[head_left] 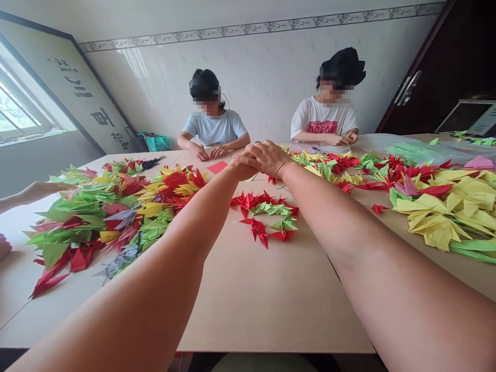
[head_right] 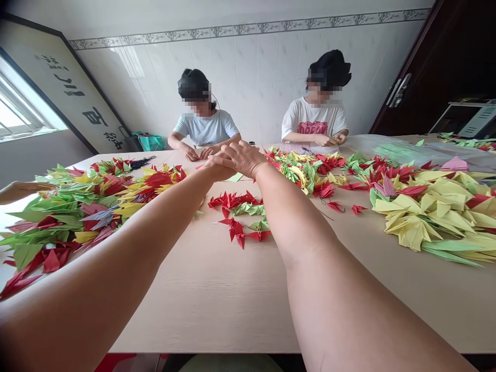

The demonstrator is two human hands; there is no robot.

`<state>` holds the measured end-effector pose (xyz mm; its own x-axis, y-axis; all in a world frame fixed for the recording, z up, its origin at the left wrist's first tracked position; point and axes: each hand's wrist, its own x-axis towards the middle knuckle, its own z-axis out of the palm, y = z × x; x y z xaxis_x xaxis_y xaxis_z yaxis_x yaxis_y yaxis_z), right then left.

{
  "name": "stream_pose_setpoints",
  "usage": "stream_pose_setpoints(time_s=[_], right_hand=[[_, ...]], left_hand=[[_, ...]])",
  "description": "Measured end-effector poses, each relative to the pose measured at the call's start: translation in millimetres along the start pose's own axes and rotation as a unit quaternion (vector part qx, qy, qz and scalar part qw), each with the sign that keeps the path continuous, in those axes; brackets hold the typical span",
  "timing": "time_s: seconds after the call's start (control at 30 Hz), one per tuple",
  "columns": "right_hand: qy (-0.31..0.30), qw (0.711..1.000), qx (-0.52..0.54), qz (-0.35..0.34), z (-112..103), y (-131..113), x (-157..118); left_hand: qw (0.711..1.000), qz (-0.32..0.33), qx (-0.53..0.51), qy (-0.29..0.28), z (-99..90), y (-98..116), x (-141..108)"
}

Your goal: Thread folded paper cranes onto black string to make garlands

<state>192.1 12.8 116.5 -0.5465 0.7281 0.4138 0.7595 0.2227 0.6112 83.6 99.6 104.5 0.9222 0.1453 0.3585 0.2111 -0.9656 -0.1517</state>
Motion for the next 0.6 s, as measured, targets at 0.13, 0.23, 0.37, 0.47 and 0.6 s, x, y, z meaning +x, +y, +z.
stream_pose_setpoints(time_s=[0.13,0.23,0.37,0.47,0.6], right_hand=[[-0.012,1.000,-0.003,0.005,-3,5,-1],[-0.007,0.999,0.026,0.036,2,13,-28],[0.001,0.998,0.050,0.035,13,20,-100],[0.023,0.993,0.113,0.003,16,10,-152],[0.056,0.983,0.175,-0.010,8,-20,-182]], left_hand=[[0.999,0.001,0.042,-0.007,-2.6,4,0],[0.997,0.049,0.054,-0.024,-0.4,10,-17],[0.981,0.168,0.094,-0.033,3.6,15,-67],[0.965,0.246,0.077,-0.057,5.6,20,-100],[0.962,0.256,0.050,-0.076,10.6,31,-110]])
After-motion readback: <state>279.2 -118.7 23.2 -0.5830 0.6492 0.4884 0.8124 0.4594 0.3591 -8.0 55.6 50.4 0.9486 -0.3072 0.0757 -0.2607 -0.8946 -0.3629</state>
